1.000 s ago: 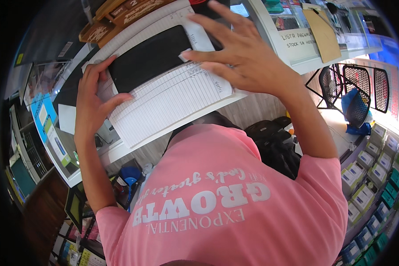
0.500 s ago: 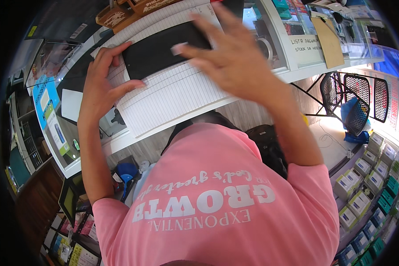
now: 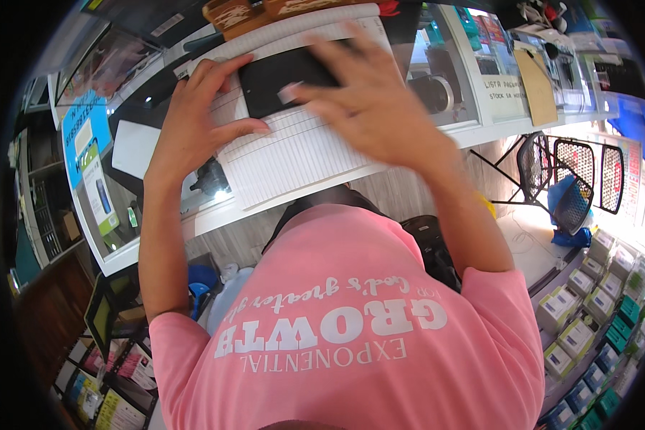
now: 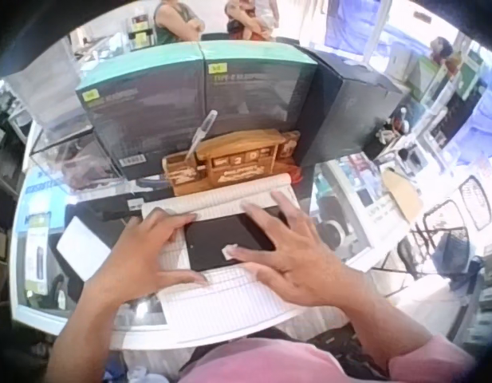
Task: The person receives a smartphone from a counter staff member, then retrieves a screen protector package from a shelf. They place the phone on a notepad, open the package, and apply the screen protector to the phone's display, smoothing it with their fingers.
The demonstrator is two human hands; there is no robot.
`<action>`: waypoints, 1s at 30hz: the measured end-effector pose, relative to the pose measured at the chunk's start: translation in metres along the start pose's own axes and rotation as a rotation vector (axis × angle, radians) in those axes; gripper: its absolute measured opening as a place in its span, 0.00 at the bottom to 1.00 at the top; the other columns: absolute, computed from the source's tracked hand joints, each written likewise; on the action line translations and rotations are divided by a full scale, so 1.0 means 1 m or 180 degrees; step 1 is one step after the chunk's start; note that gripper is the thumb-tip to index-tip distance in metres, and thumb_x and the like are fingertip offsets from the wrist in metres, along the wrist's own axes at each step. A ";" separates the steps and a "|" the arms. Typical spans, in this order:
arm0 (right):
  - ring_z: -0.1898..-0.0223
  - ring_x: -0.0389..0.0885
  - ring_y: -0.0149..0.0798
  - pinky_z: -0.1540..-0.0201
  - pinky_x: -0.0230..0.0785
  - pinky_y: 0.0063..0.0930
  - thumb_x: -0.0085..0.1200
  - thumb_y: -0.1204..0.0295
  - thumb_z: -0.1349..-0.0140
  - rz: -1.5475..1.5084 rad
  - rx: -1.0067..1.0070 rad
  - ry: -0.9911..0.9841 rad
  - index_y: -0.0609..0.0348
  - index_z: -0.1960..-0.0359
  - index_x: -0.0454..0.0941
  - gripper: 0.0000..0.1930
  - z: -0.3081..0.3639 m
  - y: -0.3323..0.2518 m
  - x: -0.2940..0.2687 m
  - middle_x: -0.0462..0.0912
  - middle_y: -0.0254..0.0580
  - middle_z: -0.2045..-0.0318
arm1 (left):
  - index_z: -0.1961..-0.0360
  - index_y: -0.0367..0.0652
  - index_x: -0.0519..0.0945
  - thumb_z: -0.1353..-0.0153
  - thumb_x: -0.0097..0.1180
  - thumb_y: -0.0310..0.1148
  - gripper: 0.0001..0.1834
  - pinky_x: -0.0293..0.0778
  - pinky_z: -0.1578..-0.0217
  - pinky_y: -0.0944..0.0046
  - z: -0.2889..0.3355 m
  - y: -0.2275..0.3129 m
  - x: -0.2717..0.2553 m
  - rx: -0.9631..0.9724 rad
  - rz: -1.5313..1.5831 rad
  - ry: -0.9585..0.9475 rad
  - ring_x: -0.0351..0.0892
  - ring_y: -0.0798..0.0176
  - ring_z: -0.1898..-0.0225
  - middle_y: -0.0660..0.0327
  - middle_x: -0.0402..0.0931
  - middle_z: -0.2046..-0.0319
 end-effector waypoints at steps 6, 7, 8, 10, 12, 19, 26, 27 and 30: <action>0.19 0.47 0.57 0.21 0.43 0.56 0.50 0.58 0.23 -0.0226 -0.0160 -0.0132 0.33 0.39 0.87 0.17 -0.021 -0.038 0.014 0.62 0.40 0.21 | 0.30 0.52 0.74 0.61 0.81 0.55 0.54 0.68 0.45 0.56 0.002 -0.003 -0.001 0.0145 -0.0153 0.0046 0.79 0.54 0.51 0.59 0.75 0.52; 0.19 0.47 0.57 0.21 0.43 0.56 0.50 0.58 0.23 -0.0169 -0.0084 -0.0121 0.33 0.39 0.87 0.17 -0.017 -0.031 0.011 0.62 0.40 0.21 | 0.30 0.52 0.74 0.61 0.81 0.56 0.54 0.68 0.46 0.55 0.003 -0.003 -0.002 0.0167 -0.0154 0.0053 0.79 0.54 0.51 0.59 0.75 0.52; 0.19 0.46 0.57 0.21 0.42 0.56 0.50 0.58 0.23 -0.0121 -0.0029 -0.0121 0.33 0.39 0.87 0.17 -0.008 -0.018 0.004 0.62 0.40 0.21 | 0.30 0.52 0.74 0.61 0.80 0.57 0.54 0.68 0.46 0.55 0.005 -0.004 -0.003 0.0167 -0.0157 0.0070 0.79 0.54 0.51 0.59 0.75 0.52; 0.19 0.46 0.58 0.20 0.41 0.56 0.50 0.58 0.23 0.0189 0.0205 -0.0107 0.33 0.38 0.86 0.18 0.008 0.008 -0.011 0.61 0.40 0.21 | 0.31 0.52 0.75 0.61 0.80 0.57 0.54 0.68 0.46 0.55 0.009 -0.004 -0.003 0.0186 -0.0187 0.0126 0.79 0.54 0.51 0.59 0.75 0.52; 0.19 0.46 0.58 0.20 0.40 0.56 0.50 0.59 0.23 0.0231 0.0234 -0.0063 0.33 0.38 0.86 0.18 0.009 -0.003 -0.007 0.61 0.41 0.21 | 0.32 0.51 0.75 0.60 0.80 0.58 0.53 0.68 0.46 0.55 0.005 0.000 -0.002 0.0366 -0.0222 0.0149 0.79 0.55 0.51 0.59 0.75 0.52; 0.22 0.52 0.62 0.24 0.50 0.55 0.56 0.58 0.27 0.0239 0.0276 0.0176 0.33 0.39 0.86 0.17 -0.007 -0.025 -0.001 0.63 0.45 0.23 | 0.34 0.47 0.76 0.58 0.80 0.57 0.51 0.68 0.47 0.55 0.008 -0.004 -0.003 0.0374 -0.0207 0.0185 0.79 0.55 0.52 0.59 0.75 0.53; 0.22 0.53 0.63 0.23 0.48 0.56 0.55 0.59 0.26 0.0222 0.0311 0.0228 0.34 0.40 0.87 0.16 -0.019 -0.024 0.005 0.64 0.47 0.24 | 0.36 0.45 0.77 0.57 0.79 0.59 0.49 0.68 0.47 0.54 0.008 -0.001 -0.004 0.0344 -0.0198 0.0212 0.80 0.54 0.52 0.58 0.76 0.53; 0.23 0.54 0.64 0.23 0.48 0.56 0.55 0.59 0.26 0.0265 0.0344 0.0331 0.34 0.40 0.87 0.17 -0.022 -0.019 0.003 0.64 0.48 0.24 | 0.37 0.45 0.77 0.56 0.78 0.59 0.48 0.68 0.47 0.55 0.008 -0.002 -0.005 0.0314 -0.0208 0.0244 0.80 0.54 0.53 0.58 0.77 0.53; 0.23 0.54 0.65 0.24 0.49 0.56 0.55 0.58 0.26 0.0239 0.0318 0.0164 0.36 0.41 0.87 0.16 -0.008 -0.028 0.004 0.65 0.49 0.25 | 0.39 0.43 0.77 0.55 0.79 0.58 0.47 0.69 0.47 0.55 0.007 0.000 -0.001 0.0284 -0.0195 0.0293 0.80 0.53 0.53 0.58 0.78 0.51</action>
Point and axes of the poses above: each hand's wrist, its own z-axis away from the middle knuckle, its own x-axis out of the palm, y = z × x, the point moved 9 cm from there along -z, towards the middle knuckle
